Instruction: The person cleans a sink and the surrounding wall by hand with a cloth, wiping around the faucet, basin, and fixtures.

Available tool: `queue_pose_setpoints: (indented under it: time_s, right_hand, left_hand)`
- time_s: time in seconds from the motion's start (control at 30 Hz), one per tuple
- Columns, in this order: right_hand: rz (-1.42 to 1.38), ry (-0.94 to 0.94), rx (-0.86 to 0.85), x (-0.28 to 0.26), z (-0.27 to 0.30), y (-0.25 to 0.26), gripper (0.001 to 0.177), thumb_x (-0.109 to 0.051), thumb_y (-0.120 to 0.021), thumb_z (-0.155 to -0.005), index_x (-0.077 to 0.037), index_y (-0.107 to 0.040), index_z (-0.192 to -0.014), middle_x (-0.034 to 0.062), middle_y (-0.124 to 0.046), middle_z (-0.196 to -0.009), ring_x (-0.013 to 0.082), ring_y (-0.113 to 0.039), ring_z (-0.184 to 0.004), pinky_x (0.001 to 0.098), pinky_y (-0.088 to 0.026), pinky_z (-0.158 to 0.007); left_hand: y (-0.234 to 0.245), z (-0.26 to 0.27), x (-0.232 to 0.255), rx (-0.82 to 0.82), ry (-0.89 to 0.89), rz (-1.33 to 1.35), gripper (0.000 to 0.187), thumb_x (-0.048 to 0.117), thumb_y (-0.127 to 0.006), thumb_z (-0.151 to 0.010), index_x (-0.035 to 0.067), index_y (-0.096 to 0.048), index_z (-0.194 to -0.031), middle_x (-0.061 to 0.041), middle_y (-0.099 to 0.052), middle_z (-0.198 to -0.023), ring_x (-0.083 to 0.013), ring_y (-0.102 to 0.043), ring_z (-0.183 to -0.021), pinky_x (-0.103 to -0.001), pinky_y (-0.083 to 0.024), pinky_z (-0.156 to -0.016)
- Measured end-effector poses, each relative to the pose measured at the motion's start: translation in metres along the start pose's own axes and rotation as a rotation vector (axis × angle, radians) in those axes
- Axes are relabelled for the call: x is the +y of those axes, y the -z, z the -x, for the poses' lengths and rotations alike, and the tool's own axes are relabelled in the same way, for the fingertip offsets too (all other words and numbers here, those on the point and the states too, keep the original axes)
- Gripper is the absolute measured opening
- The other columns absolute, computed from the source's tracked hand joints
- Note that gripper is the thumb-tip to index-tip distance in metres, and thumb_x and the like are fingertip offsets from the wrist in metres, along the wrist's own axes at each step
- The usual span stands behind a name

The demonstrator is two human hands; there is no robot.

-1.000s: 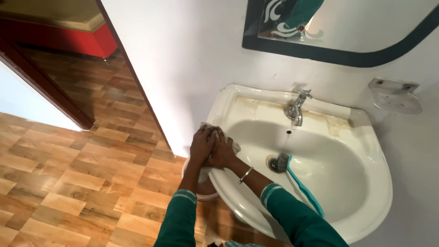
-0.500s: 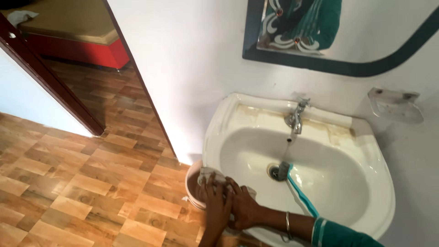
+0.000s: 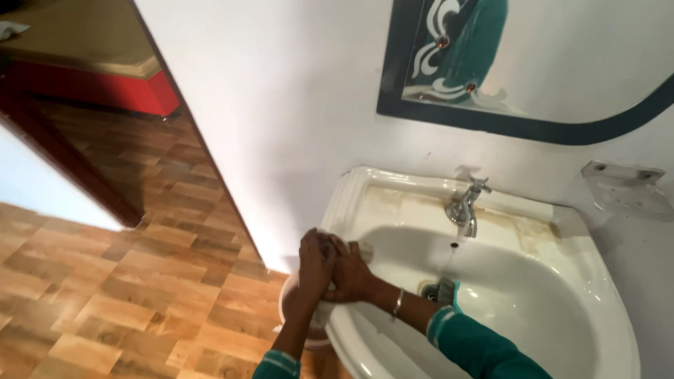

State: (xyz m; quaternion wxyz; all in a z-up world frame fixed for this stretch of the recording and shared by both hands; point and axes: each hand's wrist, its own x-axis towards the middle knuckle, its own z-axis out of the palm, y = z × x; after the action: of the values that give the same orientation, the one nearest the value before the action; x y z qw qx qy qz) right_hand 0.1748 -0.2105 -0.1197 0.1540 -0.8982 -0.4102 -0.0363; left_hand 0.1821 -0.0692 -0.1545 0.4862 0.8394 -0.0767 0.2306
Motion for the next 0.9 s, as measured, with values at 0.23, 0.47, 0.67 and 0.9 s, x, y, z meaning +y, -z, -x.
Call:
queue_pose_setpoints:
  time_s: [0.23, 0.47, 0.67, 0.9]
  right_hand:
    - [0.194, 0.002, 0.279, 0.120, -0.055, 0.017, 0.076, -0.055, -0.066, -0.083, -0.013, -0.055, -0.146, 0.0186, -0.045, -0.158, 0.0420, -0.034, -0.148, 0.0580, -0.032, -0.105]
    - [0.146, -0.349, 0.331, 0.153, -0.074, 0.046, 0.064, -0.040, -0.066, -0.080, -0.013, -0.060, -0.138, 0.0168, -0.047, -0.153, 0.0456, -0.022, -0.142, 0.0605, -0.029, -0.096]
    - [0.168, -0.526, 0.269, 0.160, -0.084, 0.049, 0.060, -0.040, -0.064, -0.085, -0.011, -0.060, -0.137, 0.0215, -0.050, -0.146, 0.0405, -0.027, -0.147, 0.0575, -0.030, -0.101]
    - [0.065, -0.438, 0.378, 0.135, -0.083, 0.061, 0.061, -0.035, -0.059, -0.088, -0.008, -0.056, -0.143, 0.0156, -0.052, -0.149, 0.0444, -0.033, -0.137, 0.0548, -0.036, -0.090]
  left_hand:
    - [-0.064, -0.113, 0.018, 0.001, 0.051, -0.178, 0.056, 0.031, -0.066, -0.092, 0.003, -0.051, -0.138, -0.017, -0.054, -0.139, -0.0379, -0.054, -0.126, -0.052, -0.048, -0.102]
    - [-0.121, -0.200, 0.018, -0.192, -0.009, -0.338, 0.059, 0.037, -0.074, -0.083, 0.007, -0.054, -0.131, -0.018, -0.045, -0.143, -0.0417, -0.052, -0.123, -0.055, -0.050, -0.090]
    - [-0.144, -0.218, 0.007, -0.139, -0.023, -0.401, 0.059, 0.040, -0.077, -0.083, 0.000, -0.053, -0.119, -0.026, -0.048, -0.124, -0.0434, -0.057, -0.109, -0.053, -0.055, -0.085]
    - [-0.128, -0.224, -0.008, -0.166, 0.114, -0.307, 0.057, 0.043, -0.080, -0.077, 0.003, -0.057, -0.111, -0.019, -0.058, -0.117, -0.0396, -0.059, -0.111, -0.052, -0.050, -0.093]
